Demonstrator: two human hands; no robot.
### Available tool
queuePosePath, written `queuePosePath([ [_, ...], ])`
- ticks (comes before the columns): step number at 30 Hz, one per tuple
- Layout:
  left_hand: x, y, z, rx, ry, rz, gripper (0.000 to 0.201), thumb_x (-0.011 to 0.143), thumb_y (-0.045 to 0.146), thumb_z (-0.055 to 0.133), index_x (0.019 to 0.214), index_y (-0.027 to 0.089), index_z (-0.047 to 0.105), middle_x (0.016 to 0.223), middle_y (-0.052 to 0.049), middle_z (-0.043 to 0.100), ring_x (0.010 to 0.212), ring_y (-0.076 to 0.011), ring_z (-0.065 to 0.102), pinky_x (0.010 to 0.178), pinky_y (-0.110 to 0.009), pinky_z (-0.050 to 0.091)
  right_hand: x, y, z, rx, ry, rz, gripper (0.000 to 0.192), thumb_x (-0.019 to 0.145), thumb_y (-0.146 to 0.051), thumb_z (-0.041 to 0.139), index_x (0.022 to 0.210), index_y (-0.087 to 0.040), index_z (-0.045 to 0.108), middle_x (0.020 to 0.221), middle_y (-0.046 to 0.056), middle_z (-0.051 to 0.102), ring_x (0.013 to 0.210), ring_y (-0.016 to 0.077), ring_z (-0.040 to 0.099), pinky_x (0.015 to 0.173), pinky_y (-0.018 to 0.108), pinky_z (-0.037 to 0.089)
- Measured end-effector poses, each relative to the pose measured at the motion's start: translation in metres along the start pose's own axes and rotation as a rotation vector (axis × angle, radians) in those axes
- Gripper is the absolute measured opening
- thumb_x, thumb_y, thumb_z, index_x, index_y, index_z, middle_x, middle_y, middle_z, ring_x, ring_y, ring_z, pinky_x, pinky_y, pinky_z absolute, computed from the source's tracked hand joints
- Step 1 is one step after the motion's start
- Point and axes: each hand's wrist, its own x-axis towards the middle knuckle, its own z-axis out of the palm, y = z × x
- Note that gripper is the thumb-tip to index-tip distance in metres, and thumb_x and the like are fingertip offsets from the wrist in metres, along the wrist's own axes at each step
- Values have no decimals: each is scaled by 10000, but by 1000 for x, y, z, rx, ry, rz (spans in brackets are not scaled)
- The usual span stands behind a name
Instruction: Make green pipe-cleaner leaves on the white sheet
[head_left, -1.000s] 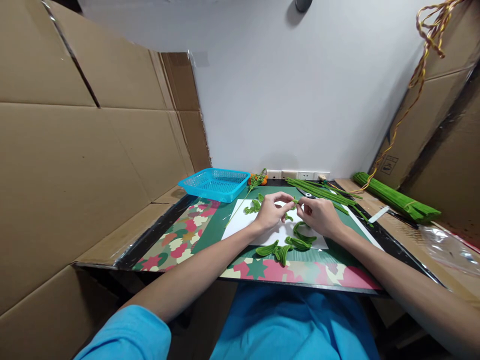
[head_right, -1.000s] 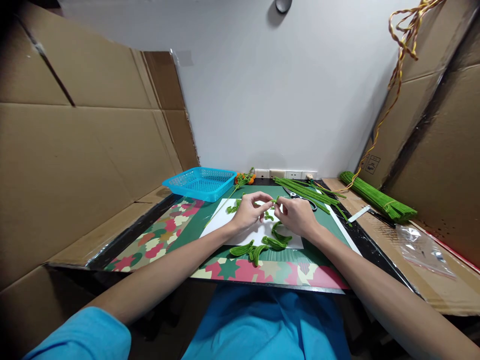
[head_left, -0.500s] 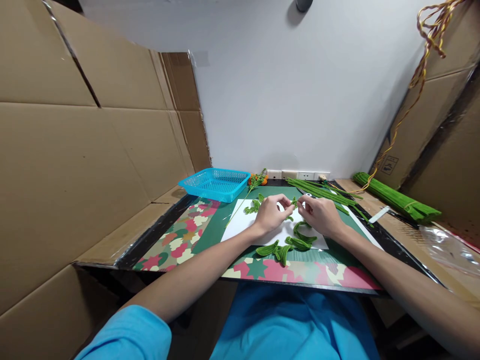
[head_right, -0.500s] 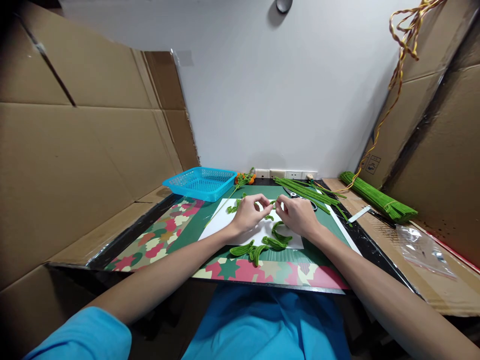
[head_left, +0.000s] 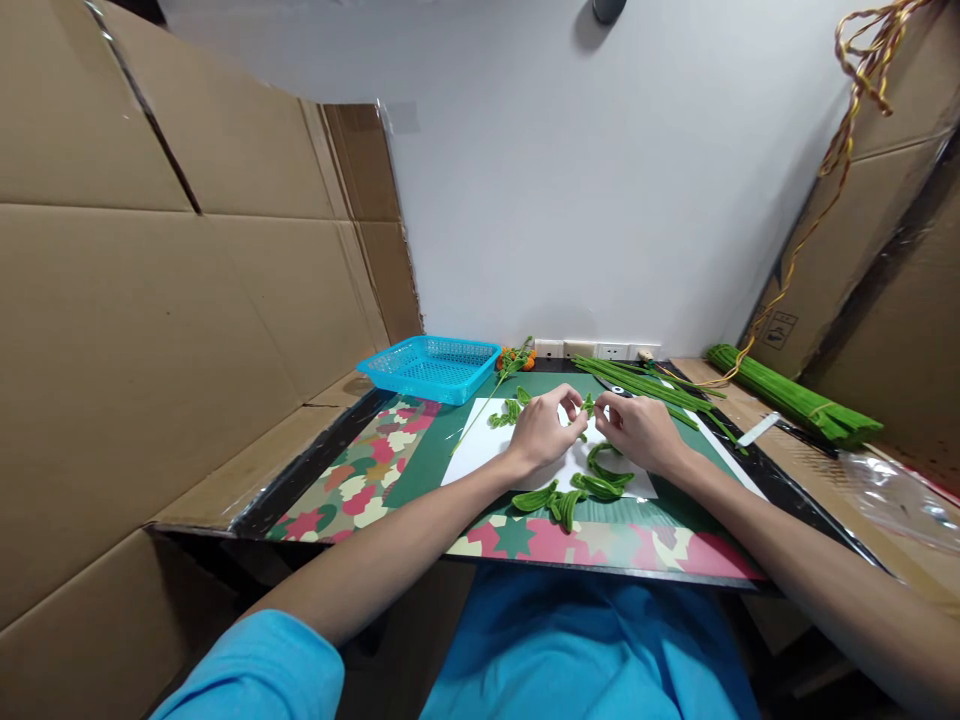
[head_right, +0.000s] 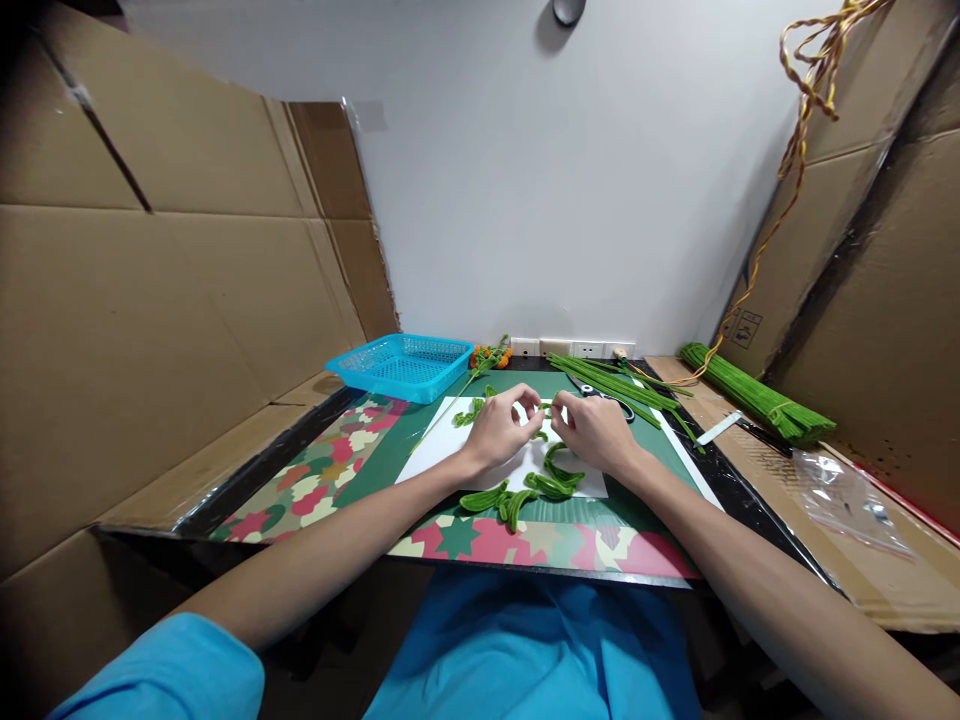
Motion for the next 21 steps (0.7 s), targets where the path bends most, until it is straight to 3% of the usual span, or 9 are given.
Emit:
queuePosePath([
  [3, -1, 1, -1, 0, -30, 9, 178, 894, 288, 685, 1060, 236, 723, 864, -15, 750, 643, -180, 599, 624, -273, 390, -1, 0, 0, 18, -9, -14, 201, 954, -303, 530, 894, -227, 706, 639, 10, 711, 561, 189, 623, 574, 274, 272],
  [11, 0, -4, 2, -86, -84, 12, 138, 947, 331, 627, 937, 214, 700, 884, -23, 731, 733, -177, 630, 680, -265, 438, -1, -2, 1, 48, 8, -17, 222, 952, -327, 539, 850, -222, 706, 628, 7, 700, 553, 180, 610, 580, 271, 291],
  [17, -2, -6, 7, -348, -171, -99, 248, 987, 456, 567, 1018, 212, 594, 937, -10, 672, 504, -89, 521, 465, -225, 381, -1, -2, 0, 69, 42, -20, 217, 944, -322, 544, 851, -220, 710, 612, 6, 686, 548, 177, 601, 585, 272, 299],
  [21, -2, -4, 6, -328, -164, -71, 220, 982, 428, 579, 956, 209, 580, 892, -1, 661, 584, -105, 537, 529, -223, 401, -2, -4, 1, 85, 66, -16, 215, 937, -321, 553, 829, -219, 708, 599, 5, 674, 534, 172, 587, 585, 273, 292],
])
